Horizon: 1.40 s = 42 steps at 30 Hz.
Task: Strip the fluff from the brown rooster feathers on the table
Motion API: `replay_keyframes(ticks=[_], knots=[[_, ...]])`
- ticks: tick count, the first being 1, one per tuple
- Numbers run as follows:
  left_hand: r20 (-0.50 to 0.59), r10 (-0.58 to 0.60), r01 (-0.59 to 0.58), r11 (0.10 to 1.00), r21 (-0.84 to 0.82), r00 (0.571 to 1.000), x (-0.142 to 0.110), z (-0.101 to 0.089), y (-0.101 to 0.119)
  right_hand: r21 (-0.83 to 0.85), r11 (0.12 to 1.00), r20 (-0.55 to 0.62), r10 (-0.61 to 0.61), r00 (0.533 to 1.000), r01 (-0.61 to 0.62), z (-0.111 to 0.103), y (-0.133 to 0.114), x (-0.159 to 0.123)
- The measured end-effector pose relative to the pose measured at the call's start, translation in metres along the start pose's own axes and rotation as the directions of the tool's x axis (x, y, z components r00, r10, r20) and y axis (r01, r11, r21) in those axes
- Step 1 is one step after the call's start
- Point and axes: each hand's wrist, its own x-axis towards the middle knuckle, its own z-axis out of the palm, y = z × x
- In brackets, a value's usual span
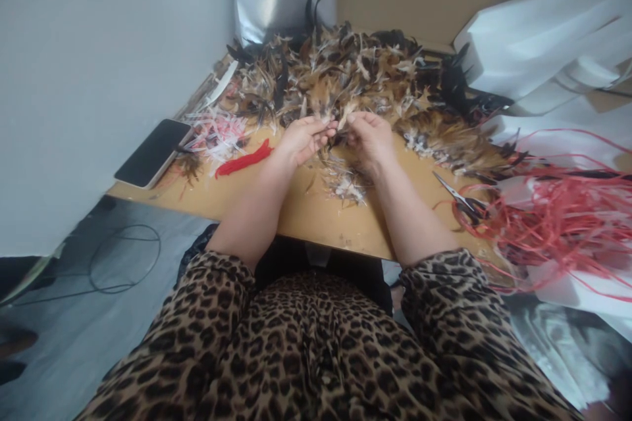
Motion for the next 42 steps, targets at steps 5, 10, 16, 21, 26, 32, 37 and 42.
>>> replay_keyframes(ticks=[5, 10, 16, 21, 26, 32, 37, 42], knots=[[0.050, -0.047, 0.047, 0.999, 0.011, 0.998, -0.001, 0.001, -0.001, -0.066, 0.997, -0.064, -0.044, 0.997, 0.039, 0.003, 0.004, -0.001], [0.062, -0.090, 0.089, 0.996, 0.017, 0.994, -0.004, 0.004, -0.002, -0.098, 0.992, -0.080, -0.082, 0.993, 0.074, 0.008, 0.001, -0.008], [0.068, -0.094, 0.092, 0.995, 0.033, 0.993, -0.005, 0.006, -0.004, -0.092, 0.990, -0.109, -0.117, 0.987, 0.107, 0.013, 0.002, -0.011], [0.062, -0.061, 0.058, 0.997, 0.042, 0.996, -0.004, 0.007, -0.004, -0.077, 0.992, -0.068, -0.102, 0.993, 0.096, 0.010, 0.002, -0.009], [0.057, -0.036, 0.031, 0.996, 0.078, 0.998, -0.005, 0.006, -0.004, -0.089, 0.994, -0.027, -0.068, 0.997, 0.066, 0.006, 0.001, -0.006], [0.101, -0.002, -0.018, 0.980, 0.196, 0.995, -0.005, 0.004, -0.006, -0.104, 0.991, -0.019, -0.083, 0.996, 0.081, 0.005, 0.003, -0.005], [0.127, 0.009, -0.041, 0.967, 0.253, 0.992, -0.006, 0.002, -0.006, -0.075, 0.993, -0.034, -0.090, 0.995, 0.088, 0.006, 0.002, -0.005], [0.018, 0.044, -0.046, 0.982, 0.182, 0.999, -0.005, -0.001, 0.001, -0.133, 0.990, 0.048, -0.049, 0.998, 0.055, -0.007, -0.002, -0.003]])
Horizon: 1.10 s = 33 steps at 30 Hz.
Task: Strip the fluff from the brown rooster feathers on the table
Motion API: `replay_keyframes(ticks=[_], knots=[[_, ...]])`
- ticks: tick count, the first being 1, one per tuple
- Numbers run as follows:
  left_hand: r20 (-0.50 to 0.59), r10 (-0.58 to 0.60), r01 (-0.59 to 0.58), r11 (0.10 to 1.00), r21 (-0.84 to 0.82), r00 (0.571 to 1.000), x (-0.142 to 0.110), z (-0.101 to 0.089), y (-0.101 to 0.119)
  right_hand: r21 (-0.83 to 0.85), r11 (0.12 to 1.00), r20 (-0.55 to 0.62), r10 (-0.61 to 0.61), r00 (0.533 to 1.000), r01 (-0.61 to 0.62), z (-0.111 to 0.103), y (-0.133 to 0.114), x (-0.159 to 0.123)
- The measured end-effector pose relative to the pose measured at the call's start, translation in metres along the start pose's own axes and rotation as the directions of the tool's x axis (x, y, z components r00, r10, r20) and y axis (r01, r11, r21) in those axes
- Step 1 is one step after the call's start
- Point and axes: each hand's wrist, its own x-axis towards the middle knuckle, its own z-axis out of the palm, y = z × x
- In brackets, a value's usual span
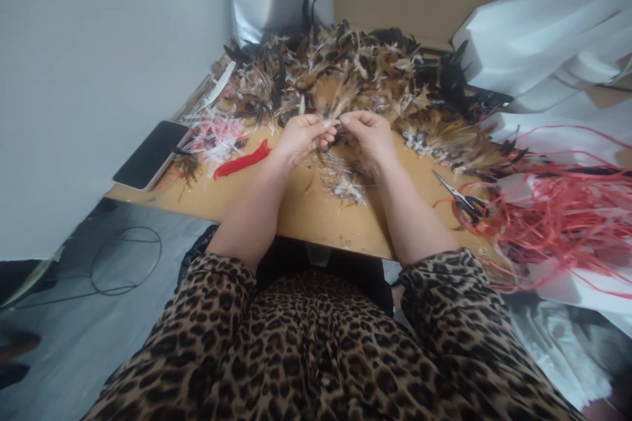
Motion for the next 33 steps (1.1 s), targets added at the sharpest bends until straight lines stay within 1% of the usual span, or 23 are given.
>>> replay_keyframes(ticks=[2, 4, 5, 7, 9, 12, 14, 15, 16, 17, 18, 19, 21, 22, 23, 25, 27, 30, 33], knots=[[-0.077, 0.027, -0.032, 0.997, -0.069, 0.997, 0.001, -0.003, 0.005, -0.091, 0.996, 0.123, 0.000, 0.992, 0.011, -0.009, -0.001, 0.000], [-0.124, 0.053, -0.067, 0.992, -0.112, 0.991, 0.002, -0.005, 0.009, -0.228, 0.972, 0.277, 0.008, 0.961, 0.058, -0.016, -0.003, -0.001], [-0.138, 0.059, -0.076, 0.990, -0.122, 0.989, 0.002, -0.006, 0.010, -0.300, 0.949, 0.340, 0.015, 0.940, 0.094, -0.018, -0.005, -0.003], [-0.154, 0.058, -0.078, 0.989, -0.127, 0.986, 0.003, -0.006, 0.012, -0.433, 0.885, 0.415, 0.029, 0.909, 0.170, -0.017, -0.010, -0.007], [-0.159, 0.056, -0.076, 0.990, -0.121, 0.986, 0.003, -0.006, 0.011, -0.551, 0.803, 0.452, 0.057, 0.890, 0.228, -0.012, -0.014, -0.012], [-0.145, 0.070, -0.086, 0.990, -0.108, 0.987, 0.004, -0.006, 0.008, -0.666, 0.686, 0.494, 0.109, 0.862, 0.295, 0.000, -0.016, -0.017], [-0.138, 0.072, -0.086, 0.991, -0.104, 0.988, 0.005, -0.006, 0.007, -0.712, 0.624, 0.490, 0.112, 0.864, 0.322, 0.007, -0.013, -0.019], [-0.137, 0.071, -0.085, 0.991, -0.102, 0.988, 0.006, -0.006, 0.006, -0.726, 0.605, 0.481, 0.107, 0.870, 0.327, 0.009, -0.011, -0.019], [-0.133, 0.071, -0.084, 0.992, -0.099, 0.989, 0.006, -0.007, 0.006, -0.729, 0.604, 0.474, 0.105, 0.874, 0.323, 0.010, -0.009, -0.018], [-0.128, 0.072, -0.084, 0.992, -0.093, 0.989, 0.006, -0.007, 0.006, -0.713, 0.629, 0.475, 0.109, 0.873, 0.309, 0.010, -0.007, -0.017], [-0.122, 0.075, -0.086, 0.993, -0.085, 0.990, 0.006, -0.007, 0.007, -0.677, 0.680, 0.481, 0.120, 0.869, 0.281, 0.007, -0.006, -0.015], [-0.117, 0.080, -0.090, 0.993, -0.077, 0.990, 0.006, -0.008, 0.007, -0.617, 0.749, 0.492, 0.129, 0.861, 0.240, 0.003, -0.005, -0.012], [-0.111, 0.090, -0.098, 0.993, -0.064, 0.990, 0.006, -0.008, 0.008, -0.447, 0.887, 0.503, 0.142, 0.853, 0.116, -0.009, -0.005, -0.007], [-0.109, 0.094, -0.101, 0.993, -0.062, 0.990, 0.005, -0.008, 0.008, -0.354, 0.934, 0.499, 0.139, 0.856, 0.055, -0.016, -0.004, -0.004], [-0.106, 0.096, -0.103, 0.993, -0.062, 0.990, 0.005, -0.008, 0.009, -0.275, 0.961, 0.490, 0.143, 0.860, -0.003, -0.023, -0.004, -0.001], [-0.099, 0.090, -0.098, 0.993, -0.073, 0.991, 0.004, -0.008, 0.009, -0.122, 0.986, 0.481, 0.161, 0.861, -0.116, -0.034, -0.004, 0.004], [-0.102, 0.073, -0.082, 0.992, -0.093, 0.992, 0.004, -0.008, 0.010, 0.036, 0.978, 0.477, 0.164, 0.864, -0.205, -0.040, -0.003, 0.006], [-0.125, 0.047, -0.063, 0.991, -0.121, 0.991, 0.003, -0.007, 0.010, 0.232, 0.933, 0.471, 0.141, 0.871, -0.276, -0.041, -0.002, 0.006], [-0.139, 0.055, -0.074, 0.988, -0.135, 0.989, 0.003, -0.008, 0.010, 0.340, 0.885, 0.455, 0.141, 0.879, -0.318, -0.040, -0.001, 0.007]])
